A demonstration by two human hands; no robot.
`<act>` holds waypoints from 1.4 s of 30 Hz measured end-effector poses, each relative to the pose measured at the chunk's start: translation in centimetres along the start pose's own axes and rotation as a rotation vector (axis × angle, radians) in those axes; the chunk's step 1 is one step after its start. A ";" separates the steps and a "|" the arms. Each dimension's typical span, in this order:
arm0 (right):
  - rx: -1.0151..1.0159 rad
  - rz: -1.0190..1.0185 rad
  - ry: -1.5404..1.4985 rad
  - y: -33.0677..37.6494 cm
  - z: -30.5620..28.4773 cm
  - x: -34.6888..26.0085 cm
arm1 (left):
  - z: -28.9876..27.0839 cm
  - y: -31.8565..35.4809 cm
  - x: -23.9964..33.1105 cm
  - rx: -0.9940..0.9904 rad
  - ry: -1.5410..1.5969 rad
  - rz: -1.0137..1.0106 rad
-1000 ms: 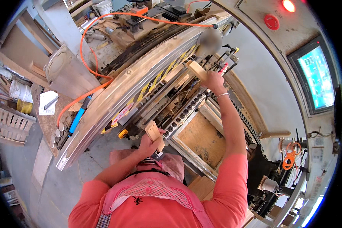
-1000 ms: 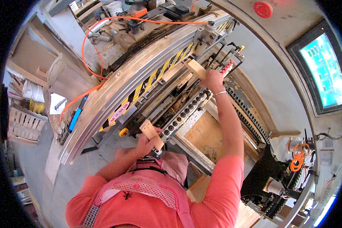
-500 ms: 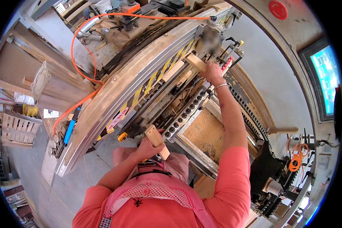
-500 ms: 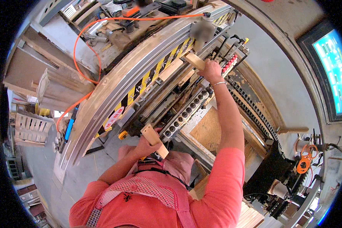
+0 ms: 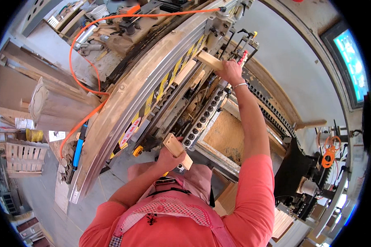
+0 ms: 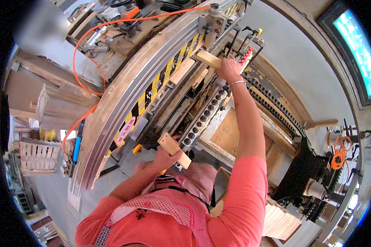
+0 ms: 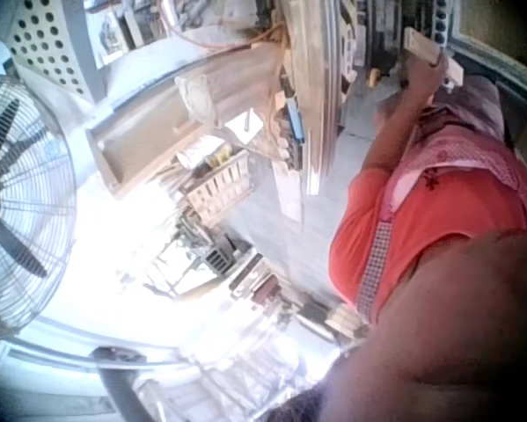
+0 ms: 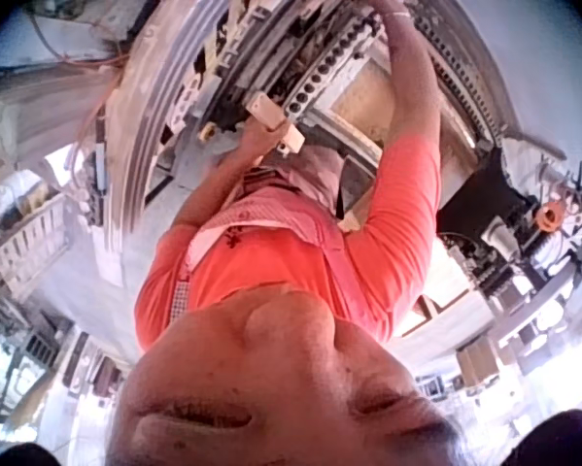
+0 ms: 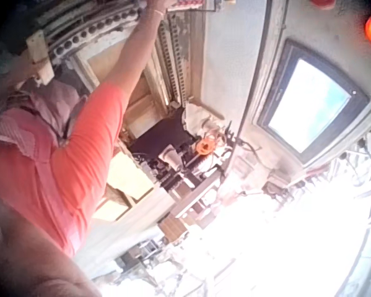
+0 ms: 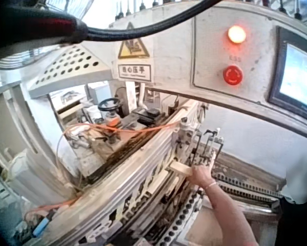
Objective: The person operates a woodworking machine to process small wooden blocks. They repeatedly pick up blocks from a stack, feed them into the machine's mechanism, and then place the processed pieces onto a growing pile on a nearby table.
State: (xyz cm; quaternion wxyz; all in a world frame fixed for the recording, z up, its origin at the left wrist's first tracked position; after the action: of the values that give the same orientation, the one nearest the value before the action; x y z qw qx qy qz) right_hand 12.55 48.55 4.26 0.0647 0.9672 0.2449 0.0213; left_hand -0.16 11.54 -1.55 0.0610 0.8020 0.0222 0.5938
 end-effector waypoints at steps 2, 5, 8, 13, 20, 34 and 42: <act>-0.003 0.021 -0.025 0.2 -0.7 -0.5 | 0.2 -0.1 -0.3 -0.013 0.048 -0.017; -0.002 0.037 -0.021 0.3 -0.9 -0.8 | 0.2 0.0 -0.2 -0.004 0.063 0.018; -0.004 0.049 -0.050 0.4 -0.9 -0.6 | -0.1 0.0 0.2 0.012 0.014 0.083; -0.010 0.042 -0.074 -0.1 -0.7 -0.7 | -0.1 -0.1 0.2 0.033 -0.006 0.051; 0.010 -0.015 -0.071 -0.4 -0.4 -1.0 | -0.5 0.0 0.9 0.048 -0.054 0.082; 0.021 -0.013 -0.072 -0.1 -0.5 -1.5 | -0.5 -0.2 0.8 0.031 0.071 -0.030; -0.028 -0.048 -0.058 -0.3 -1.0 -2.0 | -0.4 -0.3 0.9 0.002 0.131 -0.048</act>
State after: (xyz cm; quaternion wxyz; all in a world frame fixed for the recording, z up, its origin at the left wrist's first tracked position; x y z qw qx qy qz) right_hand 10.58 48.03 5.23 0.0858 0.9602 0.2657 -0.0048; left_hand -0.26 11.93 -0.60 0.0727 0.7608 0.0462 0.6432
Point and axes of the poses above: each hand's wrist, its own y-axis away from the middle knuckle, its own z-axis out of the palm, x = y × z, the point moved 9 cm from there along -y, towards the middle knuckle, and after that the axes turned 11 degrees about -x, right-handed, at the moved point
